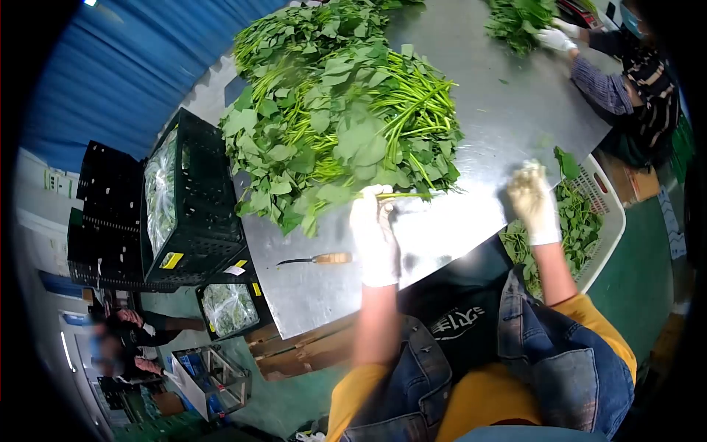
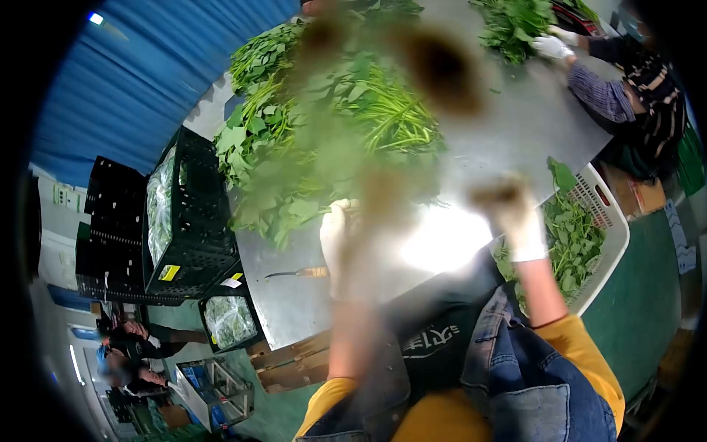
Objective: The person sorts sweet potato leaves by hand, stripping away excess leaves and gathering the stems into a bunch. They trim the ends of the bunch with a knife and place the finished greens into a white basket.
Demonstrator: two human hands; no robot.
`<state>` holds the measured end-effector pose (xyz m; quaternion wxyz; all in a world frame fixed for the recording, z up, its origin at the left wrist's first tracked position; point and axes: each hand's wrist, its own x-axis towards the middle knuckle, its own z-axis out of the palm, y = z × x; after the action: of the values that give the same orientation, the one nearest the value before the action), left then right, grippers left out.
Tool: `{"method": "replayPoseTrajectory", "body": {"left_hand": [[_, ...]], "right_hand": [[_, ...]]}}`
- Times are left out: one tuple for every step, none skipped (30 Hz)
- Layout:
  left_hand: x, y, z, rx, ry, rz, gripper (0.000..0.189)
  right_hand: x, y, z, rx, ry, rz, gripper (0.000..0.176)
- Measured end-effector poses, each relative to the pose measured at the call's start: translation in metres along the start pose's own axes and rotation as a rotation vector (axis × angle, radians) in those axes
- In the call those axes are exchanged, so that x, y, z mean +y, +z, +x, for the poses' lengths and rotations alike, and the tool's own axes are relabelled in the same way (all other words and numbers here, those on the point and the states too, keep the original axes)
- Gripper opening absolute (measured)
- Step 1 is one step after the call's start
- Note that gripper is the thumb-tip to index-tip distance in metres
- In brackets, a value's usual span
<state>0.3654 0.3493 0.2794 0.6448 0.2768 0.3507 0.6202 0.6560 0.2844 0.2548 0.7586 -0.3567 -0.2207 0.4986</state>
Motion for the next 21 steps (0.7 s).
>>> {"method": "replayPoseTrajectory", "body": {"left_hand": [[0.007, -0.001, 0.0, -0.08, -0.009, 0.031, 0.022], [0.014, 0.001, -0.003, -0.159, -0.023, 0.065, 0.022], [0.018, 0.008, -0.005, -0.171, -0.129, 0.04, 0.022], [0.02, 0.016, -0.004, -0.189, -0.237, 0.014, 0.022], [0.016, 0.02, -0.005, -0.258, -0.279, 0.017, 0.024], [0.012, 0.027, -0.01, -0.351, -0.245, -0.073, 0.027], [0.003, 0.027, -0.009, -0.406, -0.242, -0.067, 0.028], [-0.004, 0.027, -0.008, -0.46, -0.235, -0.063, 0.03], [0.001, 0.036, -0.014, -0.464, -0.239, -0.065, 0.03], [0.012, 0.05, -0.024, -0.49, -0.009, 0.532, 0.031], [0.02, 0.056, -0.03, -0.478, 0.233, 1.129, 0.033], [0.02, 0.052, -0.031, -0.465, 0.233, 1.136, 0.033], [0.019, 0.044, -0.03, -0.447, 0.078, 0.738, 0.033], [0.018, 0.035, -0.028, -0.417, -0.067, 0.337, 0.033], [0.011, 0.027, -0.024, -0.337, -0.254, -0.018, 0.032], [0.008, 0.024, -0.025, -0.331, -0.249, -0.016, 0.032], [0.006, 0.021, -0.027, -0.39, 0.116, 0.625, 0.031], [0.004, 0.018, -0.029, -0.415, 0.499, 1.26, 0.031], [0.007, 0.017, -0.034, -0.304, 0.324, 1.223, 0.027], [0.0, 0.009, -0.033, -0.304, 0.324, 1.223, 0.027], [-0.014, -0.004, -0.029, -0.214, 0.145, 0.742, 0.025]], "right_hand": [[-0.009, -0.053, 0.017, -0.257, 0.07, 0.715, 0.044], [-0.031, -0.061, 0.015, -0.221, -0.015, 0.671, 0.066], [-0.042, -0.069, 0.014, -0.192, 0.024, 0.811, 0.085], [-0.059, -0.038, 0.003, -0.111, 0.073, 0.72, 0.097], [-0.055, -0.028, 0.003, -0.157, 0.149, 0.609, 0.096], [-0.051, -0.019, 0.002, -0.199, 0.22, 0.497, 0.095], [-0.046, 0.014, -0.005, -0.207, 0.269, 0.128, 0.078], [-0.046, 0.026, -0.008, -0.451, 0.361, -0.203, 0.05], [-0.036, 0.037, -0.013, -0.47, 0.382, -0.489, 0.03], [-0.039, 0.065, -0.018, -0.635, 0.463, -0.584, 0.029], [-0.027, 0.075, -0.02, -0.746, 0.489, -0.627, 0.031], [-0.017, 0.084, -0.022, -0.847, 0.464, -0.715, 0.028], [-0.01, 0.091, -0.023, -0.857, 0.482, -0.773, 0.025], [-0.004, 0.099, -0.025, -0.865, 0.498, -0.831, 0.022], [-0.005, 0.109, -0.029, -0.781, 0.555, -0.738, 0.02], [-0.002, 0.11, -0.03, -0.789, 0.557, -0.735, 0.02], [0.005, 0.109, -0.031, -0.778, 0.526, -0.683, 0.02], [0.013, 0.108, -0.032, -0.767, 0.494, -0.631, 0.02], [0.023, 0.097, -0.033, -0.772, 0.555, -0.608, 0.024], [0.028, 0.092, -0.032, -0.773, 0.555, -0.607, 0.024], [0.032, 0.088, -0.03, -0.788, 0.418, -0.663, 0.025]]}}
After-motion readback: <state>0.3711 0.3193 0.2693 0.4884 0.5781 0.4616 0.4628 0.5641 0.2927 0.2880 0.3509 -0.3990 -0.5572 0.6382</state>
